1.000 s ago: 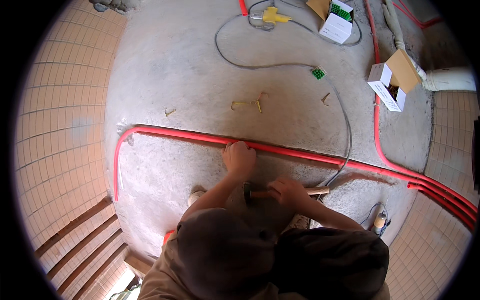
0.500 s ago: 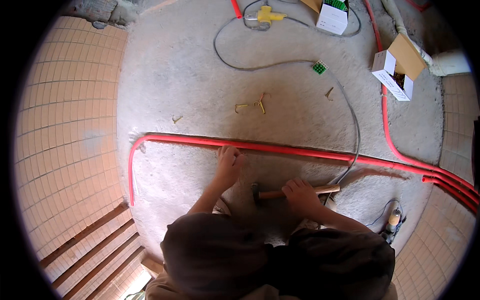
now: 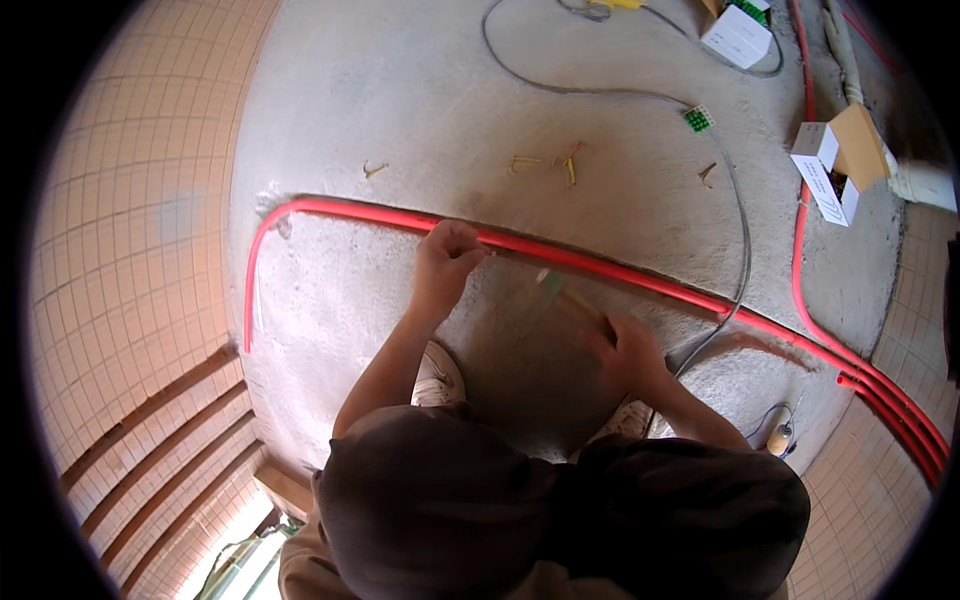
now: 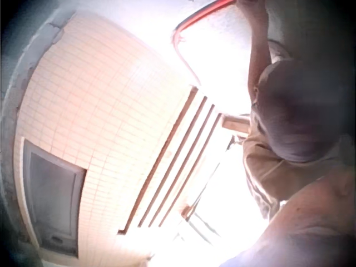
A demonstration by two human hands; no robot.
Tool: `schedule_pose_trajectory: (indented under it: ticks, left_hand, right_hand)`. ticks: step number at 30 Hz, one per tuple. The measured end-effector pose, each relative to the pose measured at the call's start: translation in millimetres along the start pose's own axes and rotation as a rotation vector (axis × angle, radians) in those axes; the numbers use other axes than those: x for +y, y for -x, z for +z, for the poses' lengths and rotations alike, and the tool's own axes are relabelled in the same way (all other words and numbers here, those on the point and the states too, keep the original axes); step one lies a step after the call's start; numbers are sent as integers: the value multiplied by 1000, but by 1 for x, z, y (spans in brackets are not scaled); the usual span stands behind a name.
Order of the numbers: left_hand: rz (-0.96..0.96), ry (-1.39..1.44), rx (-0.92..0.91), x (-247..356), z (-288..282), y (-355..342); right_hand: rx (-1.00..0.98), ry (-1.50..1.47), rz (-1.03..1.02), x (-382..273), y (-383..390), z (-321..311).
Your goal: The person installs red pipes on a concrete floor by first positioning them, then using a power drill to create holes in the floor. They subsequently use a hammer to secure the pipes with nails and clips.
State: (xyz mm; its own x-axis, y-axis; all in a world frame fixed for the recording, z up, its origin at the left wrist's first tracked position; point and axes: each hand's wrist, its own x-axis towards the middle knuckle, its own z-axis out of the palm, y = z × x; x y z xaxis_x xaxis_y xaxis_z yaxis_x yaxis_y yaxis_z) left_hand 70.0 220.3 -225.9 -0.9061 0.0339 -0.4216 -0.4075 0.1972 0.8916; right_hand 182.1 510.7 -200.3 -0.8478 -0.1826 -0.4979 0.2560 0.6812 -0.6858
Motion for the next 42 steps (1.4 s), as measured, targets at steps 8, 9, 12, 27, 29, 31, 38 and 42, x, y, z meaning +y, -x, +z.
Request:
schedule_pose_trajectory:
  ticks: [8,9,12,27,29,31,38,42]
  left_hand:
    - [127,6,-15,-19,12,-9]
    - [135,8,-16,-20,13,-9]
    - [204,-110,-48,-25,15,-10]
    - [204,-173,-30,-37,15,-20]
    - [219,-273,-8,-27,20,-16]
    - [264,-317,-15,-20,26,-18]
    - [192,-182,-217,-18,16,-37]
    - [61,-66,-313,-19,10,-44]
  right_hand:
    - [207,192,19,-5,-87,13]
    - [192,193,27,-6,-89,13]
    - [199,260,28,-6,-97,8]
    - [178,258,65,-5,-102,-2]
    - [145,236,35,-4,-105,-8]
    - [87,188,-37,4,-99,-15]
    - [31,25,-267,9,-25,-5]
    - [199,213,-508,-2,-17,-10]
